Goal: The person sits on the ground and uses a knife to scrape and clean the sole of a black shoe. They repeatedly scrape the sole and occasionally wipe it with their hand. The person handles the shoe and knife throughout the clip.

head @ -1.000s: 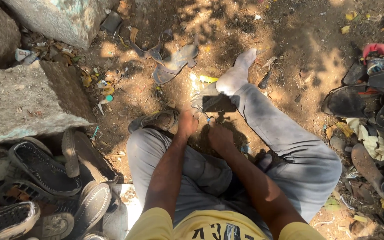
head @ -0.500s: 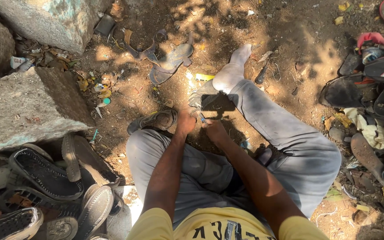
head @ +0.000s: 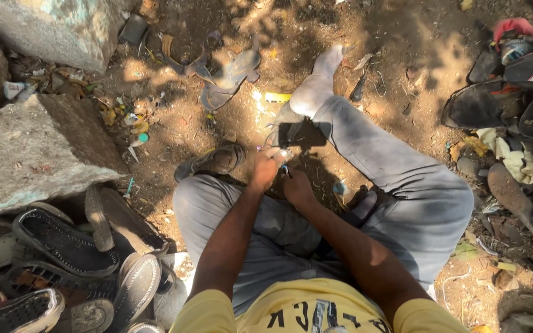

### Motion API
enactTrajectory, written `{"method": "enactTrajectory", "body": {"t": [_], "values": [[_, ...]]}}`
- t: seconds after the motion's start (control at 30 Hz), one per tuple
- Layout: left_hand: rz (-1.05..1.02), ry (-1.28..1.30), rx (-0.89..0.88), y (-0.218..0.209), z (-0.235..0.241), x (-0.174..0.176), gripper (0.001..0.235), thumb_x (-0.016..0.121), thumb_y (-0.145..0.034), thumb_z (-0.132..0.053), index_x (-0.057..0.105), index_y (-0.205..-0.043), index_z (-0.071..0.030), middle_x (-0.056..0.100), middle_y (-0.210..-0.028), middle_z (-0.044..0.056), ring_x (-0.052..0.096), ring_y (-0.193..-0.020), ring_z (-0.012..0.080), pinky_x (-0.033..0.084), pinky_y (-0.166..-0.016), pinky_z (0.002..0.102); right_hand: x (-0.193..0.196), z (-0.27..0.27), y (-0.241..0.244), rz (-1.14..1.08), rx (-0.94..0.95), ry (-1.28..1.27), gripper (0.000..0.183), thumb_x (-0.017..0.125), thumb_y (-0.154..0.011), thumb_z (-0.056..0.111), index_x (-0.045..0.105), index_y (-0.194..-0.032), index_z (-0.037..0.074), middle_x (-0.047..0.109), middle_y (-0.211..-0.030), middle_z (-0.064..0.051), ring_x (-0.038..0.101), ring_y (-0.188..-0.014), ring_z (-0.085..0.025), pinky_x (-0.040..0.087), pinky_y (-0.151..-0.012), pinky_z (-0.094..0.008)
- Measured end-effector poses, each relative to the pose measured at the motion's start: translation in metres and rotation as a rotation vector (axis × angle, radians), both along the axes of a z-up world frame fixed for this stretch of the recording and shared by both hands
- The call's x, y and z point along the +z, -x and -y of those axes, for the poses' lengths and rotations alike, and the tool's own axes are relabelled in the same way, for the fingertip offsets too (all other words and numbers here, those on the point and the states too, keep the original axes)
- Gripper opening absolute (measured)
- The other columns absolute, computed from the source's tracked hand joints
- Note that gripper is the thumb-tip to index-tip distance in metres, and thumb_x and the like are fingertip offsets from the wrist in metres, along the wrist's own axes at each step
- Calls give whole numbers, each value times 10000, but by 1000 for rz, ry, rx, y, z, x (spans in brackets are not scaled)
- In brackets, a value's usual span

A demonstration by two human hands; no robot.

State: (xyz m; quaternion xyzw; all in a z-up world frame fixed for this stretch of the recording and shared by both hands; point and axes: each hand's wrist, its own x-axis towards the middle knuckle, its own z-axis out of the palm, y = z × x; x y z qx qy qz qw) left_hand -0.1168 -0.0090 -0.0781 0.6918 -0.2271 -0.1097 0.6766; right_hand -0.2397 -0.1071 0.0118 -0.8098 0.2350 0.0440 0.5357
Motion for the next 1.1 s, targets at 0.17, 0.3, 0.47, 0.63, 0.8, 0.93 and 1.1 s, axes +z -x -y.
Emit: {"method": "enactTrajectory", "body": {"t": [0.17, 0.3, 0.47, 0.63, 0.8, 0.93, 1.1], "values": [[-510, 259, -53, 20, 6, 35, 180, 712, -943, -54, 742, -1089, 47, 710, -1001, 57, 635, -893, 148, 501, -814, 292, 5, -21, 58, 8, 61, 175, 417, 516, -1008, 197, 490, -1364, -19, 648, -999, -337, 613, -888, -544, 483, -765, -594], [-696, 326, -58, 36, 17, 48, 210, 704, -933, -65, 735, -1099, 59, 730, -1008, 53, 651, -898, 143, 510, -839, 290, -2, -10, 64, -110, 52, 164, 293, 552, -993, 213, 573, -1163, -25, 678, -974, -337, 635, -929, -534, 493, -800, -604], [-850, 388, -143, 52, 27, 72, 244, 692, -971, -128, 723, -1147, 38, 734, -1036, 48, 647, -936, 150, 506, -854, 299, -20, 8, 36, 88, -64, 219, 237, 561, -1000, 194, 599, -1126, -4, 693, -946, -321, 663, -908, -517, 536, -773, -572], [-720, 300, -174, 50, 26, 82, 255, 670, -1016, -181, 715, -1149, 32, 722, -1054, 40, 641, -968, 138, 502, -874, 287, 6, -4, 82, 78, -47, 203, 329, 582, -944, 152, 571, -1213, -36, 672, -893, -328, 635, -837, -551, 499, -703, -594], [-646, 227, -262, 53, 25, 95, 288, 622, -1055, -233, 718, -1139, 25, 723, -1050, 49, 636, -970, 130, 509, -881, 286, -23, 14, 52, 29, -63, 216, 245, 566, -1012, 187, 642, -1158, 5, 702, -957, -305, 670, -918, -512, 539, -786, -559], [-601, 245, -312, 48, 20, 103, 282, 607, -1057, -230, 714, -1156, 11, 731, -1065, 49, 645, -995, 135, 506, -907, 287, -23, 1, 49, 197, -119, 237, 288, 580, -979, 155, 599, -1196, -33, 681, -977, -330, 656, -887, -530, 534, -759, -563], [-1007, 473, -230, 44, 41, 67, 158, 682, -1009, -117, 701, -1131, -19, 731, -1071, 64, 666, -994, 196, 516, -899, 341, -22, -7, 82, 186, -94, 197, 277, 543, -985, 128, 573, -1204, -37, 685, -905, -320, 653, -842, -530, 524, -726, -570]]}}
